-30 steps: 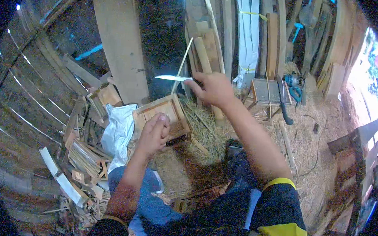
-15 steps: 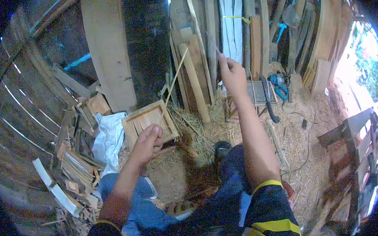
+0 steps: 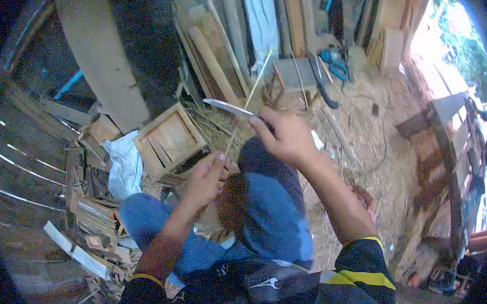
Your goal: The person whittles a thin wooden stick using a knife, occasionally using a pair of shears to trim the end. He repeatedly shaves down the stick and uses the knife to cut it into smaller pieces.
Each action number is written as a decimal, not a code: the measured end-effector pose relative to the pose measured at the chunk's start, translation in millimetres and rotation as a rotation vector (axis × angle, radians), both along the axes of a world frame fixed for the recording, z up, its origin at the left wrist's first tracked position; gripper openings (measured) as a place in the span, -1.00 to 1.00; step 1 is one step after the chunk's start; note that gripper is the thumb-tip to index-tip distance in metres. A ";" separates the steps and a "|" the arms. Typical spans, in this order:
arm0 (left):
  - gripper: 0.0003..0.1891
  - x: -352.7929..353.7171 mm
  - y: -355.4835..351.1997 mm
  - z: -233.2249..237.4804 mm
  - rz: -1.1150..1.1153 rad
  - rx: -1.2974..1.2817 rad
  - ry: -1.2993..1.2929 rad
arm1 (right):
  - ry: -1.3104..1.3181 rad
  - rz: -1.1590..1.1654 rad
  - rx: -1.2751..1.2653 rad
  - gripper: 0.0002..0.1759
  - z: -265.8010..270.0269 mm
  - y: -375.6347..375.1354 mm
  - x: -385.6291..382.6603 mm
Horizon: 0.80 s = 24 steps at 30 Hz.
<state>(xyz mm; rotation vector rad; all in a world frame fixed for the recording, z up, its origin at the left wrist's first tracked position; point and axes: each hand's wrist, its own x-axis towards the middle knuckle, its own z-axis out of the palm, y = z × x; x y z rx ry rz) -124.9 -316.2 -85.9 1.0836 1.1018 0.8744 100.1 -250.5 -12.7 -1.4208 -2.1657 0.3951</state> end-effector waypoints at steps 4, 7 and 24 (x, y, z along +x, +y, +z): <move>-0.63 27.4 -10.8 -8.2 -0.011 0.081 0.096 | -0.069 -0.008 -0.071 -0.64 -16.8 -33.8 19.6; -0.64 36.4 -10.1 -11.7 -0.011 0.119 0.095 | -0.104 -0.022 -0.021 -0.59 -24.8 -41.9 24.5; -0.68 48.5 -27.7 -13.4 -0.019 0.393 0.285 | -0.275 -0.084 -0.042 -0.54 -24.6 -49.8 42.1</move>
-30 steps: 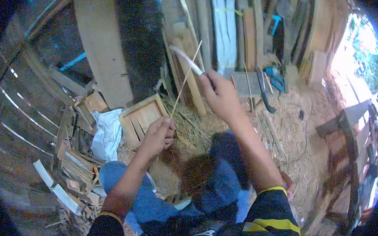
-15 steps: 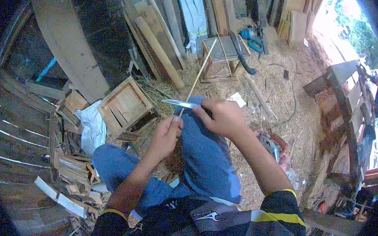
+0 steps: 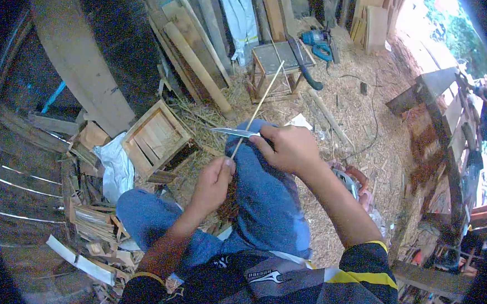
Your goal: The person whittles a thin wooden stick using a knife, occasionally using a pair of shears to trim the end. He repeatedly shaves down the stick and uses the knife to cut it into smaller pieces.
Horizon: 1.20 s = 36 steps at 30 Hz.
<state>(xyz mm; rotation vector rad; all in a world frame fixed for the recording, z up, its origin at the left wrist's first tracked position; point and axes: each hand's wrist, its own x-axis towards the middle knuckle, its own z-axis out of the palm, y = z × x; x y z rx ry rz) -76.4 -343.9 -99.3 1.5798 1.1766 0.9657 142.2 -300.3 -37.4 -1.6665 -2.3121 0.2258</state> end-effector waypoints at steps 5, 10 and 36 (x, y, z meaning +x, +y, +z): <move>-0.69 -5.8 -2.4 5.0 -0.019 -0.029 0.085 | 0.013 0.026 0.027 -0.54 -0.6 -0.7 1.9; -0.69 -14.3 -3.9 12.2 -0.063 -0.115 0.096 | -0.015 0.027 0.035 -0.55 0.3 -2.6 0.0; -0.72 -53.7 -37.0 3.0 -0.062 -0.170 0.138 | -0.044 -0.021 0.071 -0.56 0.7 -7.4 0.0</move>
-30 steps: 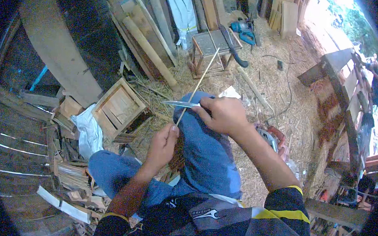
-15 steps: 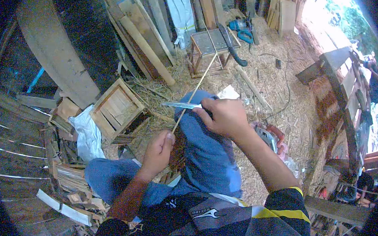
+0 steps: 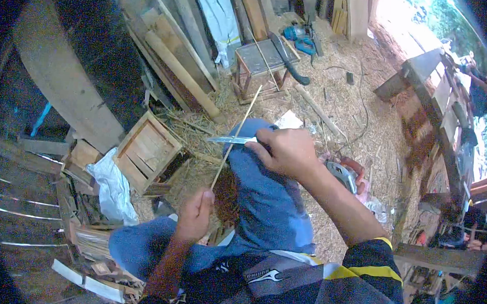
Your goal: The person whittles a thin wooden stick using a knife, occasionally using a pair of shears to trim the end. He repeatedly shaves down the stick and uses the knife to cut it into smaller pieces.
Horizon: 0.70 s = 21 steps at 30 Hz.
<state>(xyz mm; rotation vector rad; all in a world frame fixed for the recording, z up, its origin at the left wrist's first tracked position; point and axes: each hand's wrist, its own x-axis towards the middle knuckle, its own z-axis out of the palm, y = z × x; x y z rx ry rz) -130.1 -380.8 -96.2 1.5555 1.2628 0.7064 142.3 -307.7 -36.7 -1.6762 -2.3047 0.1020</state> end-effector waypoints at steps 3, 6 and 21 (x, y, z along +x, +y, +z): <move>-0.72 -7.2 -5.1 -3.6 -0.003 -0.104 0.051 | 0.010 -0.005 0.006 -0.56 -1.8 -0.4 0.9; -0.71 -14.0 -11.1 1.8 -0.012 -0.021 0.054 | 0.020 -0.019 0.002 -0.56 -3.6 -0.7 2.6; -0.66 -55.4 -76.0 -11.4 0.006 -0.122 0.229 | 0.105 -0.259 -0.144 -0.48 -6.7 6.0 18.0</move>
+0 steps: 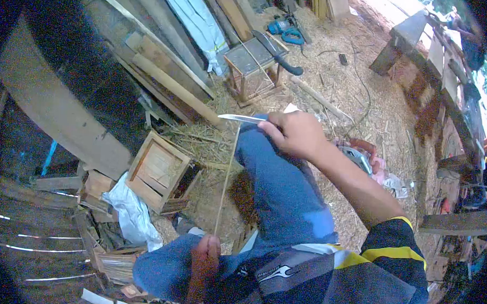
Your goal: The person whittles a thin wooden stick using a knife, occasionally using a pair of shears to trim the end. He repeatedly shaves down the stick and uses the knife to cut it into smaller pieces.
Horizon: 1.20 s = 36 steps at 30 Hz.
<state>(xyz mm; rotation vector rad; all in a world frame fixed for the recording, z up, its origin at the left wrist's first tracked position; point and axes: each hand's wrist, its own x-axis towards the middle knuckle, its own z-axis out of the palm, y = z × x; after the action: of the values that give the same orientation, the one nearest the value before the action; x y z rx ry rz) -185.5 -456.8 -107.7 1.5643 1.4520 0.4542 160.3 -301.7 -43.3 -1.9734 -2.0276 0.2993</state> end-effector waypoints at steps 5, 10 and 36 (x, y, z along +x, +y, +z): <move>-0.64 13.3 7.6 -2.5 0.119 -0.014 -0.107 | 0.136 -0.002 0.091 -0.57 -15.7 -3.1 -8.3; -0.66 47.4 39.3 -2.2 0.121 0.011 -0.293 | 0.042 0.230 0.187 -0.59 -10.3 -13.8 -25.4; -0.77 77.1 67.7 21.1 0.131 0.271 -0.227 | 0.011 0.333 0.097 -0.52 -6.2 -9.4 -31.1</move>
<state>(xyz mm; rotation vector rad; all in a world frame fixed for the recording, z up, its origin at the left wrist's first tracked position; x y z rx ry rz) -108.4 -389.0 -86.5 1.5713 1.3634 0.9076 129.2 -311.1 -49.5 -1.5699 -2.3138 0.2753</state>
